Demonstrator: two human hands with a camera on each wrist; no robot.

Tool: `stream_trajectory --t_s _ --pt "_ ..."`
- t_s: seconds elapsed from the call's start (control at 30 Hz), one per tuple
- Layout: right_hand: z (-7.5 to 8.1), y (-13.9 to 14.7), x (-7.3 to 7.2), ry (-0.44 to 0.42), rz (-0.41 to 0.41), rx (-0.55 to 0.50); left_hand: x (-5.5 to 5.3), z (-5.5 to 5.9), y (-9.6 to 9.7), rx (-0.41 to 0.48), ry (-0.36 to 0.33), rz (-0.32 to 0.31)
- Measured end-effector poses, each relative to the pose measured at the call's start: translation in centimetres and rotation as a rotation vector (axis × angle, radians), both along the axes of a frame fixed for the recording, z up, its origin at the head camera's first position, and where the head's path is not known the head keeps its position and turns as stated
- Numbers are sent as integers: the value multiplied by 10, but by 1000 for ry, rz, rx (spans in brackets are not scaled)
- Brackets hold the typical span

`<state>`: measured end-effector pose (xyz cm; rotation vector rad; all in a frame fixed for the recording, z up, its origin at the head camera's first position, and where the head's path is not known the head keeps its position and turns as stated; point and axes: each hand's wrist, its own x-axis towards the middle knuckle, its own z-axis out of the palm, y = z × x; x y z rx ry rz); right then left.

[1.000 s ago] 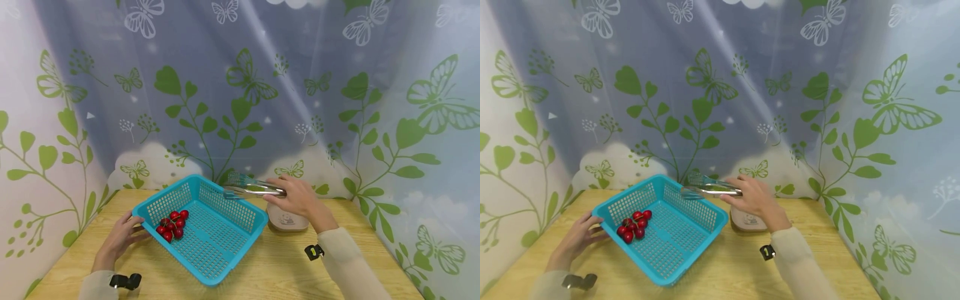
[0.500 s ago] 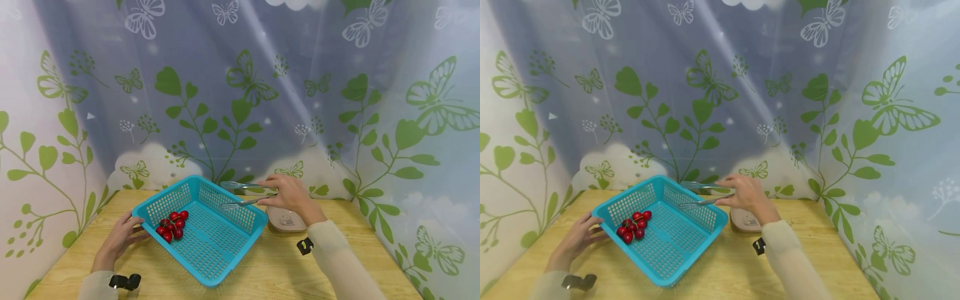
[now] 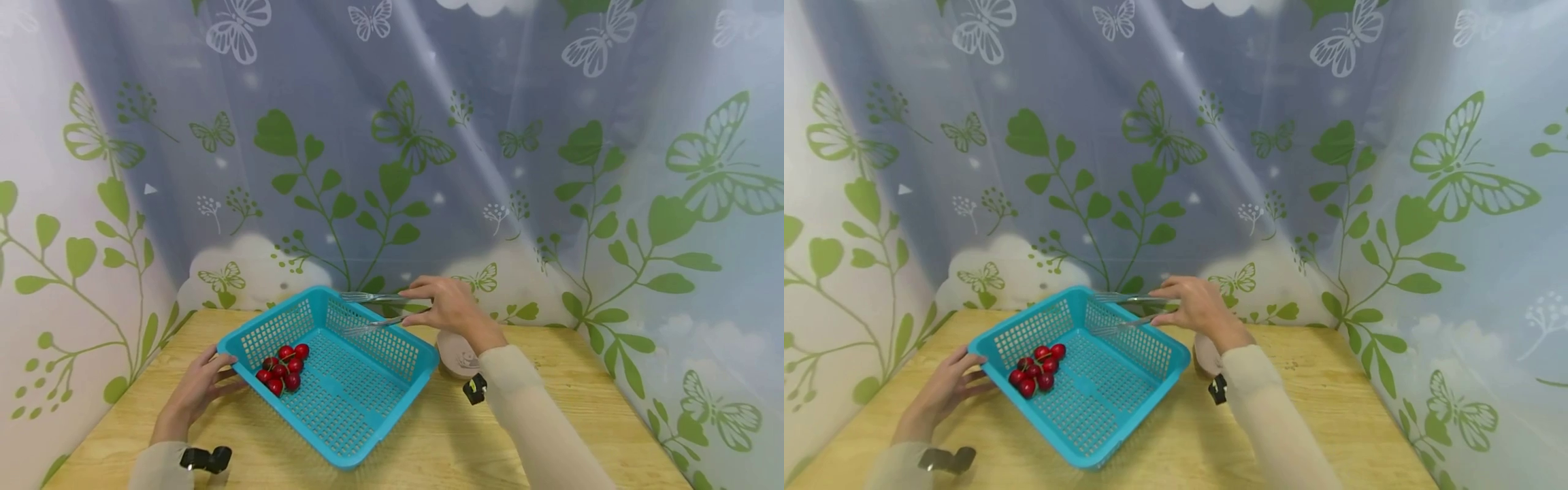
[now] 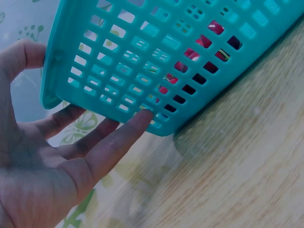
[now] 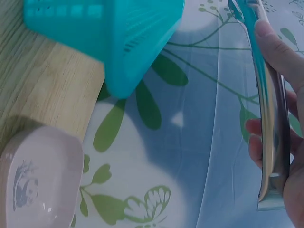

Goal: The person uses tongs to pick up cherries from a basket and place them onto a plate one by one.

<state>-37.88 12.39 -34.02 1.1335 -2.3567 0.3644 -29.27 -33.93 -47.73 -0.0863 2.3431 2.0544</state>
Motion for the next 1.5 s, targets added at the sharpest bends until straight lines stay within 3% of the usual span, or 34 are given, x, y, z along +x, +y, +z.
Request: stream_trajectory --t_s 0.37,0.83,1.1,1.27,1.5 --pt "-1 -28 -6 23 6 -2 1 0 2 -7 -4 5" --pt "-5 -57 -12 -222 -57 96 3 0 3 11 1 5" --pt "-2 -73 -15 -294 -112 201 3 1 4 9 -3 12" --pt "-2 -81 -17 -342 -121 212 1 1 3 13 -6 10" --pt "-11 -97 -15 -328 -113 226 0 1 2 9 -7 16"
